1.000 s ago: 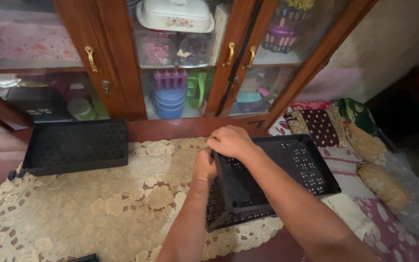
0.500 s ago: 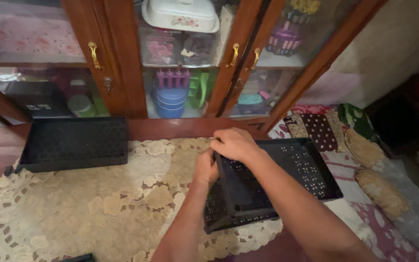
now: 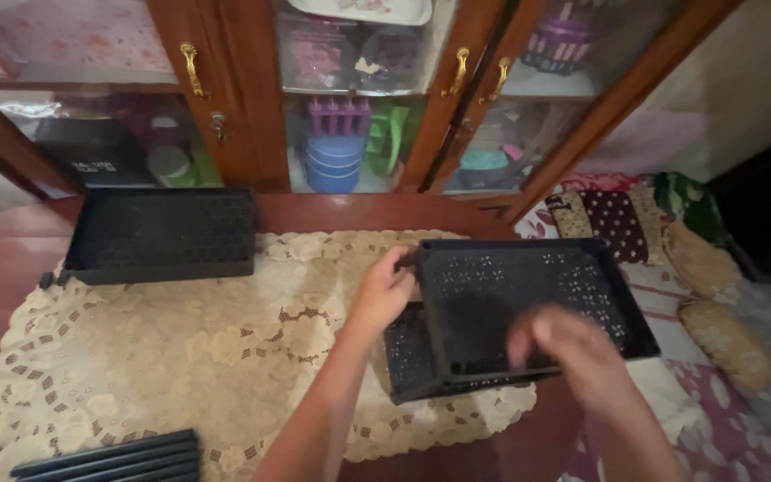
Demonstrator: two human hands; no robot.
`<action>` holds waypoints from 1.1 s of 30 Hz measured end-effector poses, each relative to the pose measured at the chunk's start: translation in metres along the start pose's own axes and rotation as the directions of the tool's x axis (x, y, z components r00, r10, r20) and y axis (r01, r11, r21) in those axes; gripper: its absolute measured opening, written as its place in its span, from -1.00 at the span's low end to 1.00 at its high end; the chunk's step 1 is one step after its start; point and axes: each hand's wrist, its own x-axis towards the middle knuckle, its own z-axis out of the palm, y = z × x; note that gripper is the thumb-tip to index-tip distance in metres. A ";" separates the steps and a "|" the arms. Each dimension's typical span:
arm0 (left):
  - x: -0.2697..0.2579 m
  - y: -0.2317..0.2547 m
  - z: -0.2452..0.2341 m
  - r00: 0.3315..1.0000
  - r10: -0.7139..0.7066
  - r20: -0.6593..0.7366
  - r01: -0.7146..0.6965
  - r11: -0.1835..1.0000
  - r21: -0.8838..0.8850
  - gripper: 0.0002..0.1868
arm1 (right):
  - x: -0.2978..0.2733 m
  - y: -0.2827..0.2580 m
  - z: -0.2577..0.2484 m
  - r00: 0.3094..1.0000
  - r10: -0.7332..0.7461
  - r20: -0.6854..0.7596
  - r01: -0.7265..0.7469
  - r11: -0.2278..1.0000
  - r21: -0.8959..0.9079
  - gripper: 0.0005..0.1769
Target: The person assembles a black plastic three-tiered shelf by inserting vertical poles into the corners of the trays. They repeatedly insert and remove the poles to adjust the fit, stacking the trays on a table covered with a lace cloth.
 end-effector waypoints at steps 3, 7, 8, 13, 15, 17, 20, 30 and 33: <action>-0.003 0.019 -0.004 0.983 0.167 -0.077 -0.153 0.976 0.158 -0.69 | -0.048 0.029 -0.003 0.998 0.060 0.033 -0.067 0.950 0.303 -0.65; -0.033 0.053 0.003 0.958 -0.264 -0.109 0.275 0.955 0.108 -0.58 | -0.056 0.045 0.012 0.968 -0.035 -0.248 0.121 0.933 0.339 -0.79; -0.040 0.060 0.004 0.929 -0.358 -0.097 0.368 0.923 0.115 -0.53 | -0.049 0.047 0.018 0.957 -0.086 -0.279 0.184 0.920 0.345 -0.80; -0.074 0.077 0.015 0.961 -0.272 0.040 0.273 0.962 -0.010 -0.47 | -0.027 0.043 0.031 0.930 -0.142 -0.340 0.248 0.923 0.294 -0.83; -0.081 0.083 0.014 0.942 -0.320 0.101 0.322 0.947 -0.009 -0.46 | -0.028 0.041 0.036 0.911 -0.160 -0.379 0.283 0.912 0.295 -0.86; -0.088 0.092 0.012 0.911 -0.396 0.120 0.389 0.918 0.078 -0.43 | -0.033 0.043 0.040 0.885 -0.204 -0.419 0.352 0.881 0.315 -0.87; -0.091 0.110 0.012 0.891 -0.442 0.104 0.441 0.897 0.030 -0.48 | -0.046 0.058 0.045 0.857 -0.240 -0.456 0.435 0.812 0.389 -0.81; -0.083 0.188 0.047 0.971 0.233 -0.062 -0.164 0.828 0.537 -0.57 | -0.117 0.138 0.001 0.601 0.103 -0.793 0.267 0.909 0.320 -0.72; -0.074 0.198 0.095 0.919 0.328 0.219 -0.394 0.734 0.553 -0.64 | -0.111 0.148 -0.017 0.495 0.045 -0.868 0.271 0.941 0.203 -0.75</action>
